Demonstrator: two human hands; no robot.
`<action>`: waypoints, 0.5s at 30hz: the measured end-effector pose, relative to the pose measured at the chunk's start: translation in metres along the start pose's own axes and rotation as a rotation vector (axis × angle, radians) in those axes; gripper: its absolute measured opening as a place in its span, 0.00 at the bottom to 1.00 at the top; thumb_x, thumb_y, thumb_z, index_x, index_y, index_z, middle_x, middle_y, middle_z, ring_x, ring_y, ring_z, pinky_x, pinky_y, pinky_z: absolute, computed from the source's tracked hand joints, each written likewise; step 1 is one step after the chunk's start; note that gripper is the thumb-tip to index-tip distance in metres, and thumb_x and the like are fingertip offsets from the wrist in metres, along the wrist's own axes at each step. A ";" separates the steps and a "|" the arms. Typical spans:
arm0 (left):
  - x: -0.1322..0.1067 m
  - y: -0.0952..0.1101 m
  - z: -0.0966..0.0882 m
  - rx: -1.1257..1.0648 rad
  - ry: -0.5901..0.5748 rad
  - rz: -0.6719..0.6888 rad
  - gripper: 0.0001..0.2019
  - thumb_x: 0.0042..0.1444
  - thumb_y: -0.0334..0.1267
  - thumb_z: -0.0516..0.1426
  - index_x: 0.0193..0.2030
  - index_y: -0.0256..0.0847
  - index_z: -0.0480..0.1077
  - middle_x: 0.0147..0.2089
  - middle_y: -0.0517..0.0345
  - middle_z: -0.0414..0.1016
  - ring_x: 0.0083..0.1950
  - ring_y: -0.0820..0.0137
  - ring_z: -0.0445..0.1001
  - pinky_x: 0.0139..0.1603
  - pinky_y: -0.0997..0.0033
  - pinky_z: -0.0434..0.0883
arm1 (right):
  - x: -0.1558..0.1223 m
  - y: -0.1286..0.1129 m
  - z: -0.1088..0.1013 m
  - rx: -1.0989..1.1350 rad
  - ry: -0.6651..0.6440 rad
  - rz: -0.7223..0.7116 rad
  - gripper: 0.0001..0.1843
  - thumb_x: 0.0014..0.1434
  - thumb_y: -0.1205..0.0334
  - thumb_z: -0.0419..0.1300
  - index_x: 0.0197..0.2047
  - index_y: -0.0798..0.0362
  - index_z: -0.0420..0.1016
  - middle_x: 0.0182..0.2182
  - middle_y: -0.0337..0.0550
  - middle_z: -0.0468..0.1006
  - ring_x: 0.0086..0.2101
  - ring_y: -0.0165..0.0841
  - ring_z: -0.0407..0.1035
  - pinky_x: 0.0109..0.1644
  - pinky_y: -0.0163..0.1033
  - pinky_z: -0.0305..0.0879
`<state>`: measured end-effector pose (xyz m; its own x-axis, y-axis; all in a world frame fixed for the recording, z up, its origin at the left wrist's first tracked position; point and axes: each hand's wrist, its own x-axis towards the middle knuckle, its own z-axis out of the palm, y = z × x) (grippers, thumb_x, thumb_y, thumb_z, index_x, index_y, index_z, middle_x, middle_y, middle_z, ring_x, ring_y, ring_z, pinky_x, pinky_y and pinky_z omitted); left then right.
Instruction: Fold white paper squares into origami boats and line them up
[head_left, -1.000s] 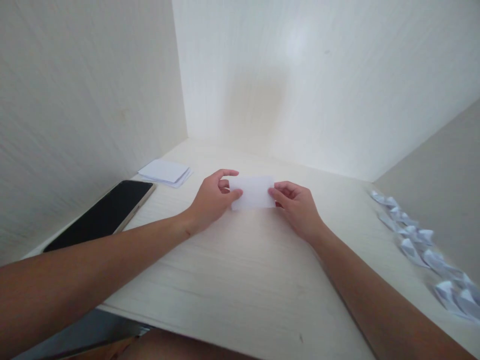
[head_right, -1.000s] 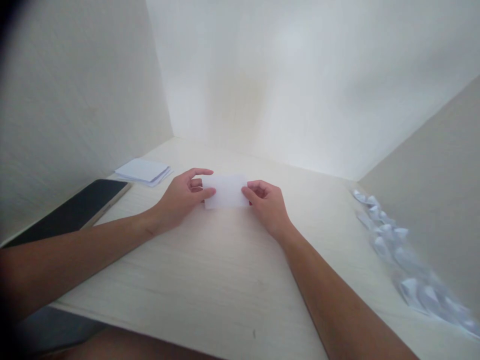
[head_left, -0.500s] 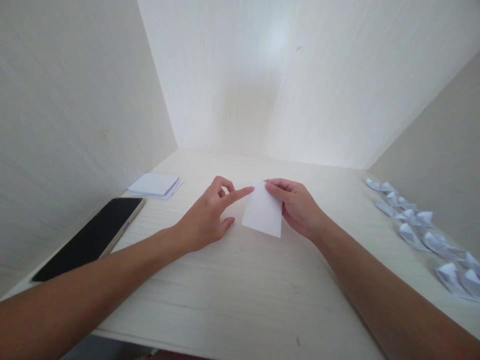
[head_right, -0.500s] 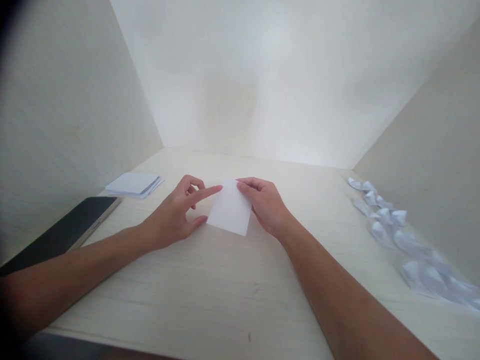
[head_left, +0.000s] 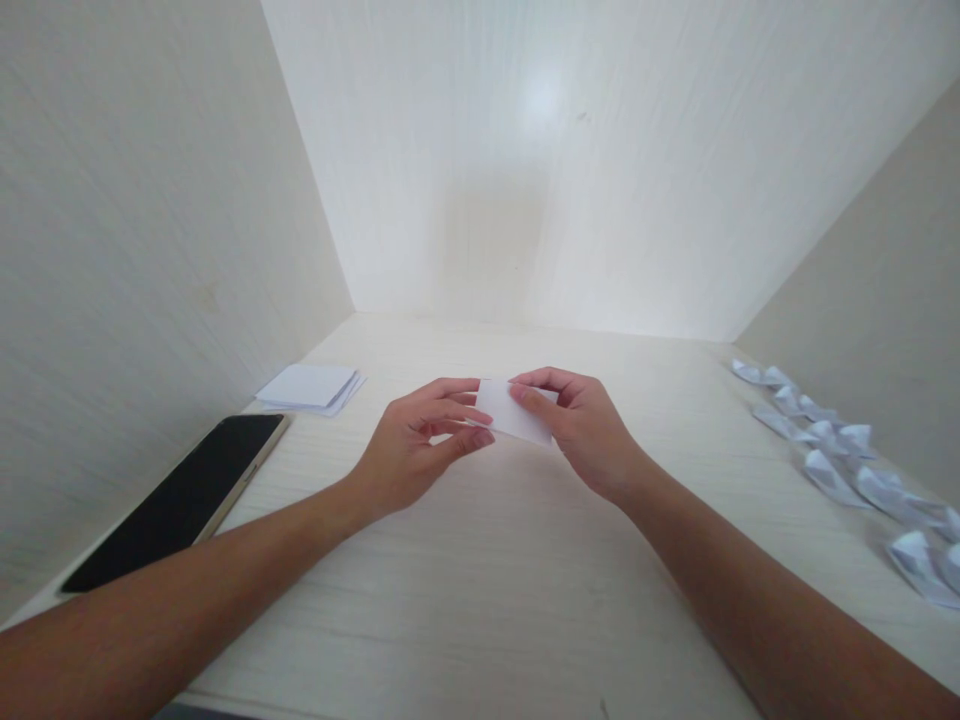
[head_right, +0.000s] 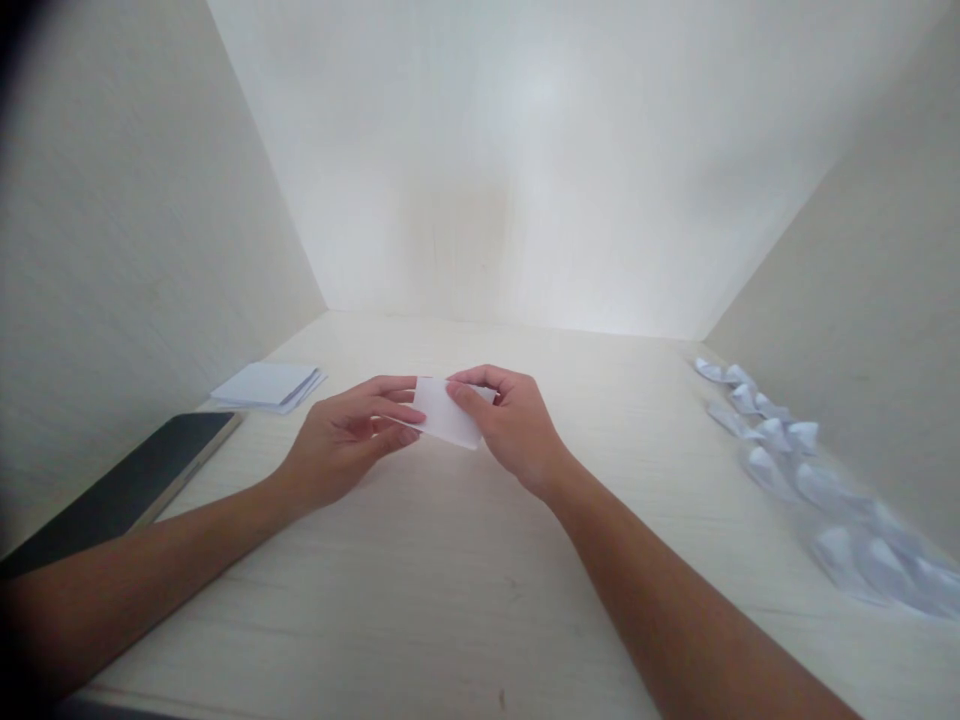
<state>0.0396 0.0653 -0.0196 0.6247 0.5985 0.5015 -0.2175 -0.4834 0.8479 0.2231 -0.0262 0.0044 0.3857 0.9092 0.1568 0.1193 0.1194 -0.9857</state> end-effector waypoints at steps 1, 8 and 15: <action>0.000 0.002 0.001 -0.043 0.015 0.000 0.03 0.55 0.36 0.69 0.36 0.44 0.84 0.54 0.50 0.80 0.55 0.62 0.79 0.46 0.67 0.83 | -0.001 -0.002 0.001 -0.002 -0.014 -0.006 0.13 0.53 0.51 0.70 0.34 0.52 0.83 0.29 0.40 0.80 0.26 0.30 0.68 0.29 0.36 0.61; 0.002 0.008 0.006 -0.245 0.131 -0.111 0.08 0.52 0.34 0.71 0.40 0.40 0.81 0.43 0.53 0.83 0.43 0.67 0.81 0.34 0.71 0.85 | -0.004 -0.004 0.004 0.023 -0.132 -0.072 0.06 0.49 0.64 0.68 0.33 0.52 0.85 0.30 0.39 0.83 0.30 0.30 0.72 0.35 0.36 0.66; -0.001 0.007 0.005 -0.246 0.111 -0.065 0.26 0.54 0.31 0.70 0.59 0.50 0.76 0.48 0.56 0.79 0.46 0.67 0.79 0.35 0.67 0.87 | -0.007 -0.005 0.006 -0.022 -0.125 -0.076 0.08 0.51 0.66 0.65 0.34 0.53 0.85 0.27 0.39 0.82 0.27 0.29 0.71 0.31 0.34 0.65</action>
<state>0.0411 0.0585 -0.0153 0.5603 0.6963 0.4486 -0.3637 -0.2798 0.8885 0.2142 -0.0305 0.0083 0.2584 0.9405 0.2205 0.1641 0.1822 -0.9695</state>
